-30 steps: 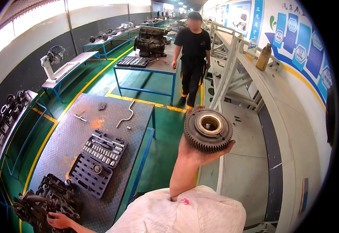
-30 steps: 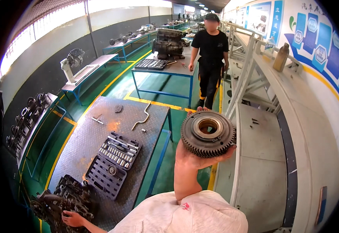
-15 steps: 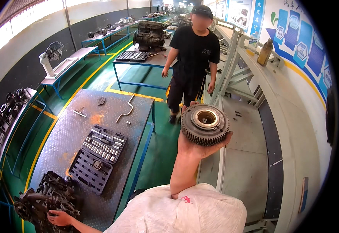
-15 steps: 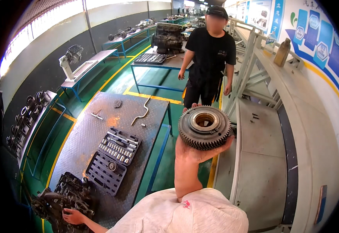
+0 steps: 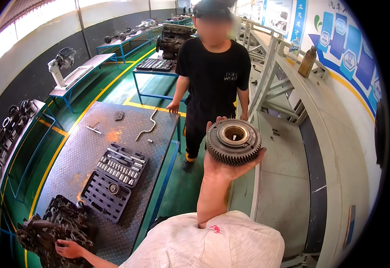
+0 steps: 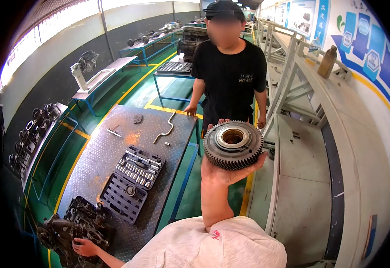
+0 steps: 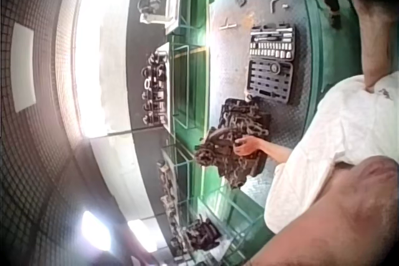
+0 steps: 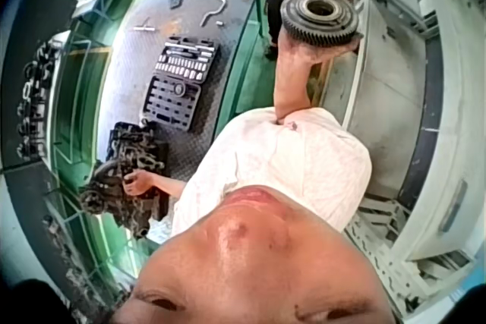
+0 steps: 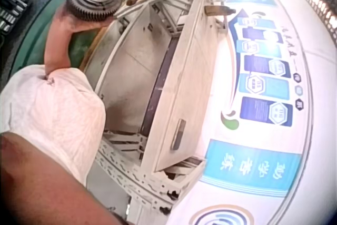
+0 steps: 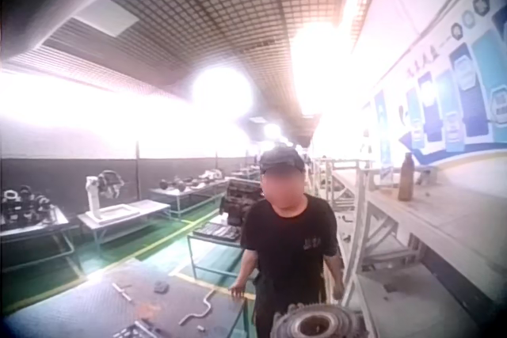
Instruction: The person fits and removes gears on an engine assembly by hand, retrieves components from a shelf, closes a socket set case, and handles a set of hex keys.
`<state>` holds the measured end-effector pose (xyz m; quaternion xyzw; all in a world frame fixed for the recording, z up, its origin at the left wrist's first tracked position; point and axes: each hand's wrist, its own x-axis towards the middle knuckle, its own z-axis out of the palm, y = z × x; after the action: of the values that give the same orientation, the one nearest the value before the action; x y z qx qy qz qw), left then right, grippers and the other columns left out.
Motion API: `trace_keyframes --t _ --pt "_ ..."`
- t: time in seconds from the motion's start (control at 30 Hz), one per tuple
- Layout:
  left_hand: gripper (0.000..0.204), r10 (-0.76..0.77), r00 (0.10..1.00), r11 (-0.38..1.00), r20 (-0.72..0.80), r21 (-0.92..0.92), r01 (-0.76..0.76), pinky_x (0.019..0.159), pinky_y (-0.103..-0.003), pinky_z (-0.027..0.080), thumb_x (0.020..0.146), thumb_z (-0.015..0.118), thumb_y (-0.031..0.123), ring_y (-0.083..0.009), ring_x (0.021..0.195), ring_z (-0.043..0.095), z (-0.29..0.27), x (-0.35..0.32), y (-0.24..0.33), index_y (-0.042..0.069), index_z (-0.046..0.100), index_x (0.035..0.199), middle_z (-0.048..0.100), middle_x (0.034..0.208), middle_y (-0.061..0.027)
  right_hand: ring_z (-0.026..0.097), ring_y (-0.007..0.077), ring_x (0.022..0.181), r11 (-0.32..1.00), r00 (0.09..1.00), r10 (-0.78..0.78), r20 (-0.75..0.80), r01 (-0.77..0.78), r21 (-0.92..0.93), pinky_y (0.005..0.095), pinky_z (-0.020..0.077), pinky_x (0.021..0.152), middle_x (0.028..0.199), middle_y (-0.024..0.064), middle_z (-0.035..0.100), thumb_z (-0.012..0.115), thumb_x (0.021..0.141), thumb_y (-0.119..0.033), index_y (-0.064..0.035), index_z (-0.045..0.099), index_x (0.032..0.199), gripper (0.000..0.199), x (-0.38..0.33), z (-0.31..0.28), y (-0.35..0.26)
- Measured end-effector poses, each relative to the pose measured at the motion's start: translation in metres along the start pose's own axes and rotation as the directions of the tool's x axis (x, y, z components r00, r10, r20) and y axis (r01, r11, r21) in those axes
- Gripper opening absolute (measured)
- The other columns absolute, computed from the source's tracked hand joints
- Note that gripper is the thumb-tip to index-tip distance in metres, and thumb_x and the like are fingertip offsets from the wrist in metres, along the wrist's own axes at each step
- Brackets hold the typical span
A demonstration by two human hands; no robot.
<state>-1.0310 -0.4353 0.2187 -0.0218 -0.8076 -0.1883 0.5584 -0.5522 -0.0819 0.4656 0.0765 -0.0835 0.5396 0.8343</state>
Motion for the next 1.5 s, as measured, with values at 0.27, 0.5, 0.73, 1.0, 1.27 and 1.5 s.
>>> trace_keyframes --t 0.27,0.5,0.73,1.0,1.27,1.5 --pt "0.043 -0.014 1.0 1.0 0.015 0.022 0.014 0.075 -0.041 0.048 0.096 0.042 0.043 -0.0306 0.09 0.058 -0.001 0.002 0.0 0.003 0.06 0.098 0.061 0.099 -0.0128 0.052 0.038 0.109 0.997 0.967 0.073 0.243 -0.077 0.007 0.0551 0.0352 0.096 0.115 0.0198 0.056 0.041 0.078 -0.071 -0.0115 0.056 0.119 0.073 -0.009 0.003 0.005" --pt "0.043 -0.02 1.0 0.999 0.023 0.026 0.02 0.075 -0.041 0.048 0.096 0.042 0.043 -0.0302 0.091 0.059 -0.003 0.002 0.002 0.003 0.061 0.098 0.061 0.1 -0.0125 0.059 0.033 0.102 0.993 0.997 0.076 0.022 -0.078 0.091 0.0519 0.0431 0.093 0.112 0.0137 0.06 0.042 0.08 -0.07 -0.0158 0.058 0.118 0.068 -0.004 0.004 0.008" --pt "0.043 -0.035 0.998 0.992 0.051 0.123 0.029 0.076 -0.04 0.049 0.096 0.043 0.042 -0.0298 0.091 0.059 0.0 0.001 0.0 0.004 0.061 0.099 0.062 0.101 -0.0122 0.063 0.0284 0.099 0.987 0.989 0.125 0.082 -0.132 0.09 0.0486 0.0516 0.085 0.11 0.0095 0.063 0.044 0.079 -0.068 -0.0195 0.06 0.115 0.062 -0.002 -0.001 0.009" --pt "0.043 -0.011 0.998 0.998 0.058 0.055 0.008 0.076 -0.04 0.049 0.096 0.043 0.042 -0.0294 0.092 0.059 -0.005 0.003 0.004 0.004 0.061 0.1 0.062 0.101 -0.0119 0.064 0.0277 0.095 0.986 0.988 0.149 0.043 -0.151 0.064 0.0475 0.0526 0.082 0.106 0.0092 0.064 0.044 0.079 -0.069 -0.0192 0.061 0.113 0.062 0.0 -0.007 0.01" --pt "0.043 -0.055 0.997 0.994 0.044 0.097 0.051 0.076 -0.039 0.049 0.096 0.043 0.042 -0.0289 0.093 0.06 -0.014 0.003 0.017 0.004 0.062 0.101 0.062 0.102 -0.0115 0.065 0.0271 0.09 0.98 0.98 0.198 0.014 -0.198 0.024 0.0465 0.0536 0.078 0.102 0.0089 0.065 0.044 0.078 -0.069 -0.0188 0.061 0.11 0.062 0.002 -0.011 0.016" --pt "0.037 -0.064 0.99 0.996 0.124 0.062 0.057 0.077 -0.04 0.048 0.096 0.045 0.039 -0.0304 0.093 0.059 -0.012 0.008 0.008 0.006 0.062 0.099 0.061 0.102 -0.0117 0.066 0.0265 0.086 0.965 0.965 0.261 -0.017 -0.262 -0.025 0.0455 0.0544 0.075 0.099 0.0087 0.066 0.044 0.077 -0.069 -0.0185 0.061 0.108 0.062 -0.002 -0.016 0.024"
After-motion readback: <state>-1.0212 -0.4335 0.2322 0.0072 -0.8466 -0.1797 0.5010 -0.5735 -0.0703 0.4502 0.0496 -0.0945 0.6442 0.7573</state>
